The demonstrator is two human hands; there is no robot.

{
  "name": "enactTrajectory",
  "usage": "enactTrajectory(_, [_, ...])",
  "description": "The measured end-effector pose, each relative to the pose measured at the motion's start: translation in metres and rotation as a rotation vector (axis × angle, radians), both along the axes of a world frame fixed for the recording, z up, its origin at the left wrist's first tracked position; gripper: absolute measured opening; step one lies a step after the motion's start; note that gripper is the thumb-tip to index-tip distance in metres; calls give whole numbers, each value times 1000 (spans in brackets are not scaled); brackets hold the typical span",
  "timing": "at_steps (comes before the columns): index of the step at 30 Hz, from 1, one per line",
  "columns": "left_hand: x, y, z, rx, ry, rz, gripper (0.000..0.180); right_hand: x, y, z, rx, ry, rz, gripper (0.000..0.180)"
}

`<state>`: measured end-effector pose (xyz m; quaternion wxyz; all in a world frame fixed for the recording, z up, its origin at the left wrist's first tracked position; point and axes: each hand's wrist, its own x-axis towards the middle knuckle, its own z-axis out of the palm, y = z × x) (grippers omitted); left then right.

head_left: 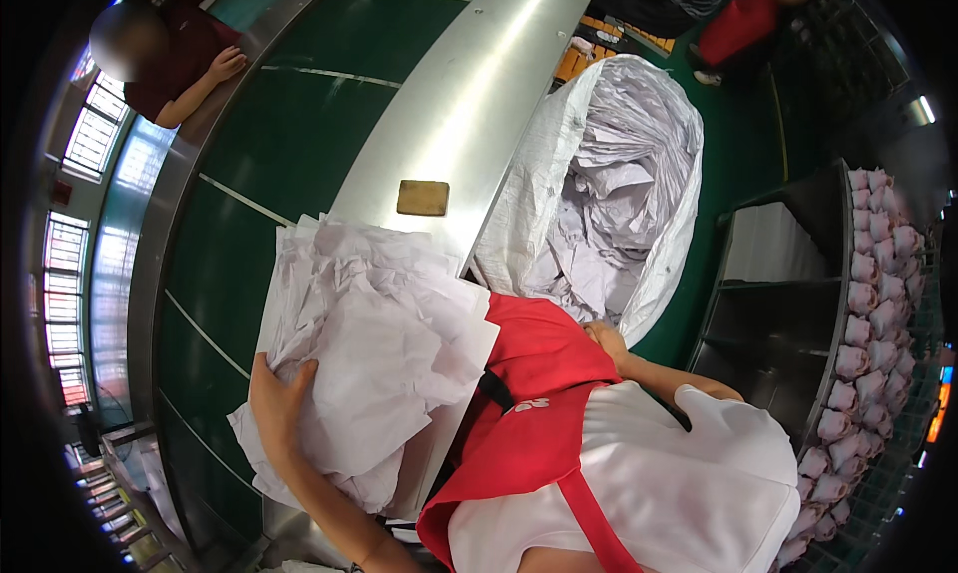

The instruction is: The person repeatedly picks up white garments from a large sack, unfolds them on a metal table, and folds them into neat stacks. They continue this process, occasionally adjusting the pile and reaching back into the sack for more items.

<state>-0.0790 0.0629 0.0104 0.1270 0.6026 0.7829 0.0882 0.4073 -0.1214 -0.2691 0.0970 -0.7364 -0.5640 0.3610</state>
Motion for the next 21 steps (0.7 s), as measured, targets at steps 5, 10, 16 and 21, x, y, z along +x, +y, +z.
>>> enactTrajectory(5, [-9, 3, -3, -20, -101, -23, 74, -6, 8, -25, 38, -169, -42, 41])
enactTrajectory(10, [-4, 11, 1, 13, -245, -53, 62, 2, -9, -61, 293, -186, 35, 28])
enactTrajectory(16, [-14, 15, -16, 20, -340, -71, 55, -4, 0, -56, 345, -197, 44, 23])
enactTrajectory(21, [-23, 13, -20, -78, -380, -66, 53, -6, -2, -47, 347, -185, -21, 21])
